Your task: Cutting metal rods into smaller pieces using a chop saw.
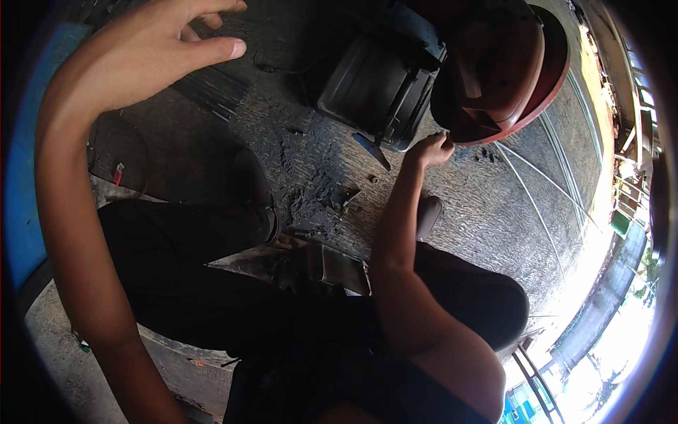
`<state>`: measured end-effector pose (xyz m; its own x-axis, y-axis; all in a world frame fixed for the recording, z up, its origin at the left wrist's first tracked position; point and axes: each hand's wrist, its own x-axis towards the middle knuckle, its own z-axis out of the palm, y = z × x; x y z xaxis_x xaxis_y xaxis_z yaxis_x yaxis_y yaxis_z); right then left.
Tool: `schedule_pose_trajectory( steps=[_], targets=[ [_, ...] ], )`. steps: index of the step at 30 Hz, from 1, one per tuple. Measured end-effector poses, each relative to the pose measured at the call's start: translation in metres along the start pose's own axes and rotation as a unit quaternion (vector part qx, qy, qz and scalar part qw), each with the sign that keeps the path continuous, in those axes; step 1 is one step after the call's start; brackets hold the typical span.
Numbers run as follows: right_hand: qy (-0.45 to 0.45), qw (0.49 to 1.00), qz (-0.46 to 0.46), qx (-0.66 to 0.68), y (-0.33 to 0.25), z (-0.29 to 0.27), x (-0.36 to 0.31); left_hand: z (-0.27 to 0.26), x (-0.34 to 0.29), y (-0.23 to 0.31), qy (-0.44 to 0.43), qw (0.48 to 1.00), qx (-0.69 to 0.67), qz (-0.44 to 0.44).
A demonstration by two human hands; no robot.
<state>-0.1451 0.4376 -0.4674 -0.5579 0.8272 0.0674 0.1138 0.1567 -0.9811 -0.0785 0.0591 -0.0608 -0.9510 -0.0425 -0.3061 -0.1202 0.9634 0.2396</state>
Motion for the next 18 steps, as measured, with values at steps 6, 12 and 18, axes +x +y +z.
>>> schedule_pose_trajectory(
  steps=[6, 12, 18],
  targets=[
    [-0.218, 0.944, -0.248, 0.005, -0.092, -0.017, -0.091, -0.002, -0.014, -0.018, 0.003, 0.999, 0.013, -0.035],
    [-0.431, 0.821, -0.305, -0.218, -0.14, 0.082, -0.099, -0.006, -0.024, -0.03, 0.009, 0.999, -0.01, -0.034],
    [-0.342, 0.653, -0.59, -0.331, -0.122, 0.206, -0.076, -0.004, -0.032, -0.03, 0.036, 0.999, 0.007, -0.03]
  ],
)
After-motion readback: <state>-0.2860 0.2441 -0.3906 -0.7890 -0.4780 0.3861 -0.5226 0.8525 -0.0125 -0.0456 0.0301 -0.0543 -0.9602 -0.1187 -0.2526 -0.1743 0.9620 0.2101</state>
